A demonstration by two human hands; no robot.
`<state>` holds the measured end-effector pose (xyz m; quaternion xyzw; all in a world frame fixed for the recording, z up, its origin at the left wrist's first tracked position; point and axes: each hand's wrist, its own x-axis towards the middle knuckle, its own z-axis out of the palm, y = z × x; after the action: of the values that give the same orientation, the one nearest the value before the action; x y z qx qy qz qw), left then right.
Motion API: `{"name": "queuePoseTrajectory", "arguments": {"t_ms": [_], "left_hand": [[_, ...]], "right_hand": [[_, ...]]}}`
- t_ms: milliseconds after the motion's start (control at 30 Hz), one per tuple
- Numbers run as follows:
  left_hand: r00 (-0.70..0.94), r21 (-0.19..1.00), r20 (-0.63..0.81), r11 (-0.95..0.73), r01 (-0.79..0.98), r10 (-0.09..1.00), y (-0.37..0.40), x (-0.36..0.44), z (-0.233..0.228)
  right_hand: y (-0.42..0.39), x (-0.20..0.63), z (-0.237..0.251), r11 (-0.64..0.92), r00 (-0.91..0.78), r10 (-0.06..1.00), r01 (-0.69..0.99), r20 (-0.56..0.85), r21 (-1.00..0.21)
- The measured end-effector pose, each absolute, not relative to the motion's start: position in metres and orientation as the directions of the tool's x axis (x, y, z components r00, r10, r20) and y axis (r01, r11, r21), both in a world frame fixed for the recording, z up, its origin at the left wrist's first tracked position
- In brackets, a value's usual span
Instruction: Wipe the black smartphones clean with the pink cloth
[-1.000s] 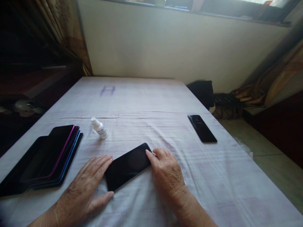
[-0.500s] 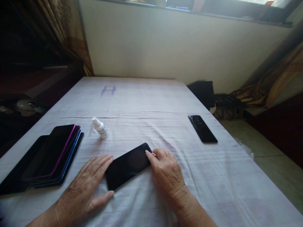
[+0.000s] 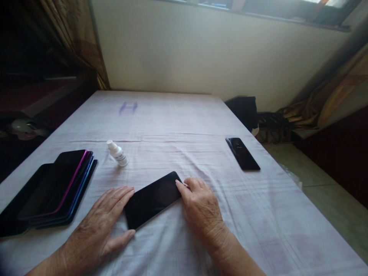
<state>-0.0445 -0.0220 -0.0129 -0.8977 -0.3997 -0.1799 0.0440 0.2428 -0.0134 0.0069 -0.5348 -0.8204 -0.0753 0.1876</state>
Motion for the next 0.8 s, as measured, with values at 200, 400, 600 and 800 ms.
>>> {"name": "queuePoseTrajectory", "arguments": {"t_ms": [200, 400, 600, 800], "left_hand": [[0.633, 0.028, 0.370, -0.689, 0.724, 0.680, -0.020, -0.044, -0.012], [0.643, 0.012, 0.377, -0.698, 0.716, 0.666, -0.019, -0.045, -0.013], [0.649, 0.015, 0.365, -0.702, 0.712, 0.667, -0.018, -0.048, -0.016], [0.643, 0.035, 0.357, -0.697, 0.716, 0.678, -0.017, -0.051, -0.018]], "right_hand": [[-0.017, 0.238, 0.005, 0.433, -0.373, 0.851, 0.897, 0.368, -0.093], [-0.017, 0.253, 0.003, 0.405, -0.338, 0.856, 0.909, 0.392, -0.100], [-0.026, 0.257, -0.002, 0.423, -0.332, 0.844, 0.895, 0.421, -0.142], [-0.026, 0.252, 0.000, 0.477, -0.360, 0.818, 0.860, 0.448, -0.180]]}}
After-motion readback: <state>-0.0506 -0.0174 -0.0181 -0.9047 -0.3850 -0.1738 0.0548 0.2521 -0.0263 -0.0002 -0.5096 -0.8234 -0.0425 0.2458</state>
